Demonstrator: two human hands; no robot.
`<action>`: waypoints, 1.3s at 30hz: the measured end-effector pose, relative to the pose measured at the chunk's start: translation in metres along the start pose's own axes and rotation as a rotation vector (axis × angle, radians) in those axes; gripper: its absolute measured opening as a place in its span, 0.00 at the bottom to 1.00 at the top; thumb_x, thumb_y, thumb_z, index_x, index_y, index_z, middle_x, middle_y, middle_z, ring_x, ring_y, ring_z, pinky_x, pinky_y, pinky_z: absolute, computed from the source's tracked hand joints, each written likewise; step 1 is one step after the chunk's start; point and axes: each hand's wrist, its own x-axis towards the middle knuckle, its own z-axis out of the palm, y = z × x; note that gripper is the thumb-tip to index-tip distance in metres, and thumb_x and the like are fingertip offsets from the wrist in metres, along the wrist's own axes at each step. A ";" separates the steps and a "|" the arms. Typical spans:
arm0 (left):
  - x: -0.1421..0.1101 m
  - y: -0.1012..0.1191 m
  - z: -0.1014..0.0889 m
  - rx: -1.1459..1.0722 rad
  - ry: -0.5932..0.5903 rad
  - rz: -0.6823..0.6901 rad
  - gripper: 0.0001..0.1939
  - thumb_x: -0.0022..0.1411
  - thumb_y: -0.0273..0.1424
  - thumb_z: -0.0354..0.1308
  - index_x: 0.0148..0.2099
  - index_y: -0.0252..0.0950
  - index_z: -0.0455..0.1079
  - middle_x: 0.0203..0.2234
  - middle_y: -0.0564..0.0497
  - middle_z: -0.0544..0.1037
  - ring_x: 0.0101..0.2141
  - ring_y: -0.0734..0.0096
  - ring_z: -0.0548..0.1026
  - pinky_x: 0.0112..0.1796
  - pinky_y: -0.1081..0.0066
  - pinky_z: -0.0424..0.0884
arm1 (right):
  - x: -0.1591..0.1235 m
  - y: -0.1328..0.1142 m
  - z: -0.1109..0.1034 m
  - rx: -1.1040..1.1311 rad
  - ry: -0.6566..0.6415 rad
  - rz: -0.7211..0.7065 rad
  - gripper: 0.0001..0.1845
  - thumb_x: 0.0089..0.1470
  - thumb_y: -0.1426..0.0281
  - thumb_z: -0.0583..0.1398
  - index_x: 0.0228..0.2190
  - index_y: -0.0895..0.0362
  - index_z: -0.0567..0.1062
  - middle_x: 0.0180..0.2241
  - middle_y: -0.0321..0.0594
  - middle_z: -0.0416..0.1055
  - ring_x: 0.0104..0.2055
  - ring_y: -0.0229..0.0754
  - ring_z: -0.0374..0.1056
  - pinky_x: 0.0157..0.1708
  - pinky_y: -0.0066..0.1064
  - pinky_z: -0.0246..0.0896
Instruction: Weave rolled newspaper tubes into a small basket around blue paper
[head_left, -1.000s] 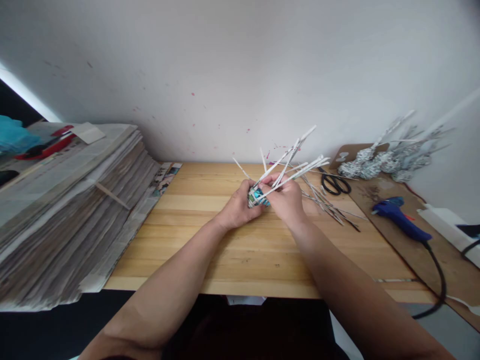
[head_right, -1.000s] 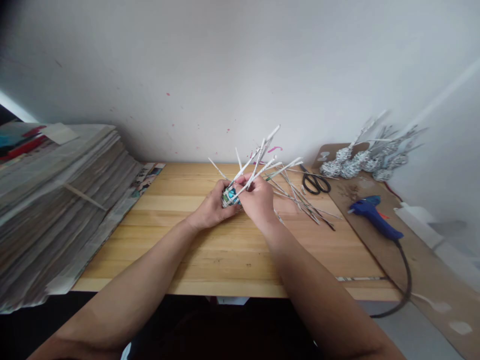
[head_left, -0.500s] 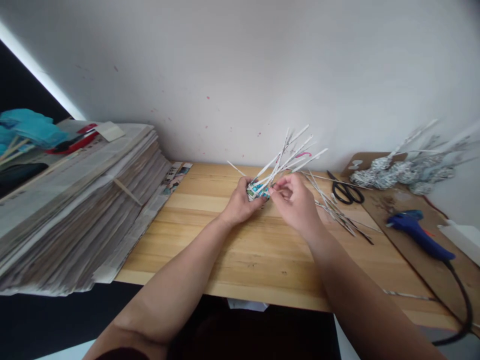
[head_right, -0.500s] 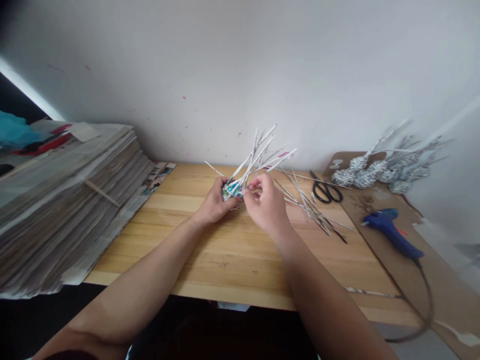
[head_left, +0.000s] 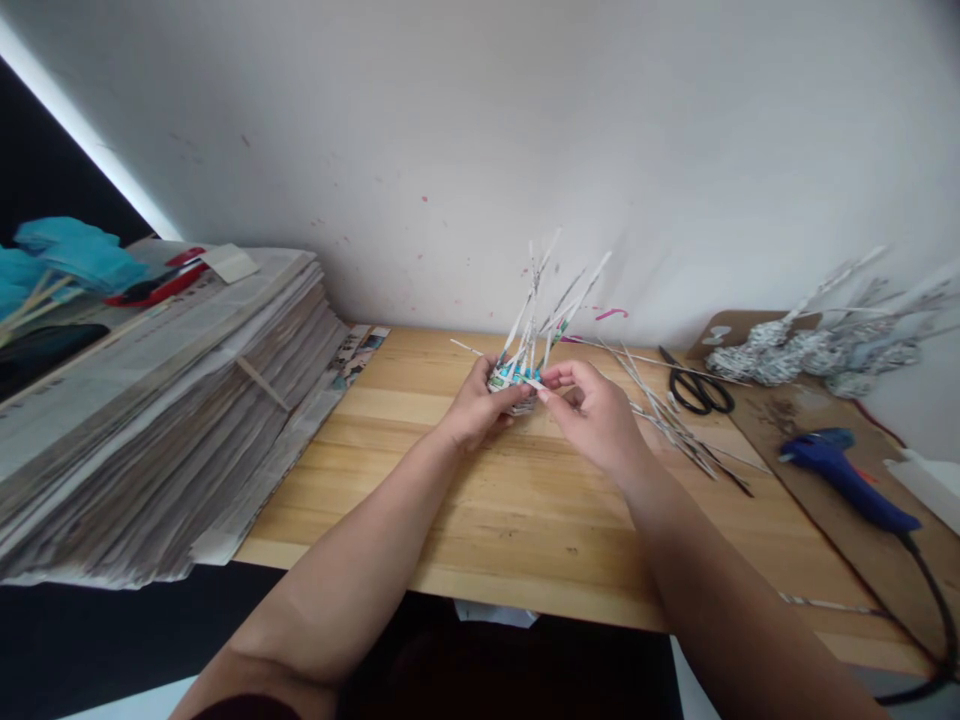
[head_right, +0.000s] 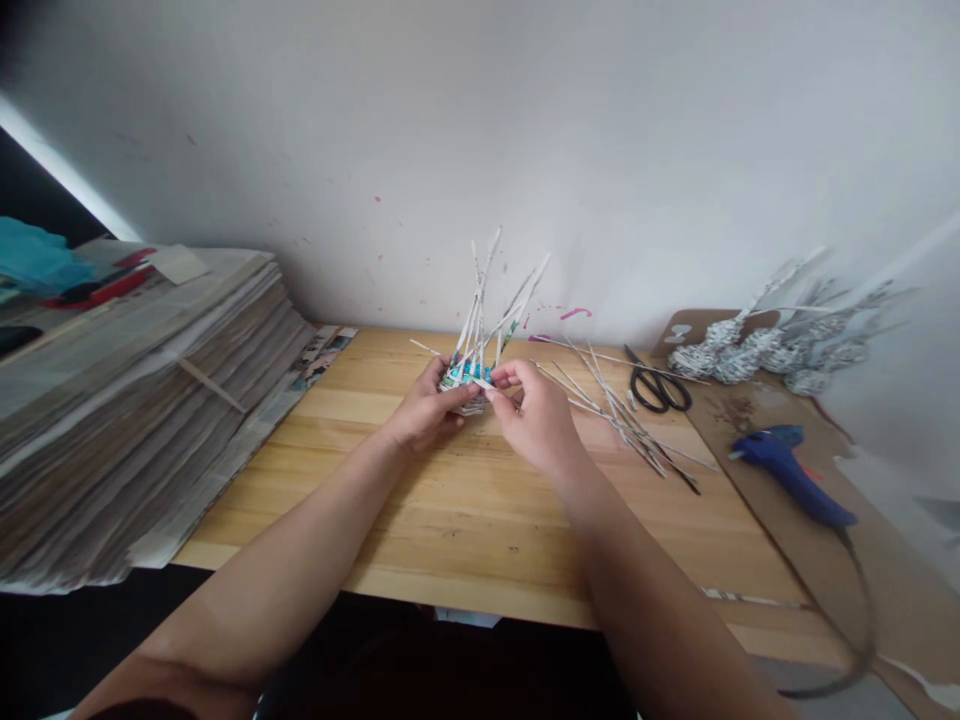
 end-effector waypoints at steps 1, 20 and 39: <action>0.000 0.002 0.000 -0.067 -0.015 -0.019 0.30 0.48 0.39 0.73 0.49 0.40 0.62 0.34 0.54 0.74 0.28 0.74 0.72 0.22 0.79 0.64 | 0.001 0.002 -0.001 0.021 -0.004 0.021 0.07 0.56 0.65 0.63 0.37 0.53 0.75 0.36 0.39 0.79 0.25 0.38 0.70 0.27 0.32 0.62; 0.006 0.007 -0.001 -0.283 0.026 -0.179 0.14 0.52 0.32 0.58 0.42 0.39 0.65 0.31 0.51 0.76 0.25 0.65 0.76 0.19 0.66 0.75 | 0.001 0.001 -0.005 -0.015 -0.055 0.052 0.06 0.54 0.63 0.64 0.32 0.53 0.77 0.25 0.35 0.77 0.21 0.38 0.65 0.23 0.30 0.55; 0.005 0.006 0.002 -0.278 0.011 -0.163 0.14 0.52 0.32 0.58 0.43 0.38 0.66 0.29 0.52 0.74 0.22 0.69 0.72 0.15 0.73 0.66 | 0.005 0.004 -0.006 0.037 -0.074 0.039 0.06 0.53 0.65 0.64 0.33 0.53 0.76 0.31 0.37 0.78 0.25 0.38 0.69 0.27 0.31 0.62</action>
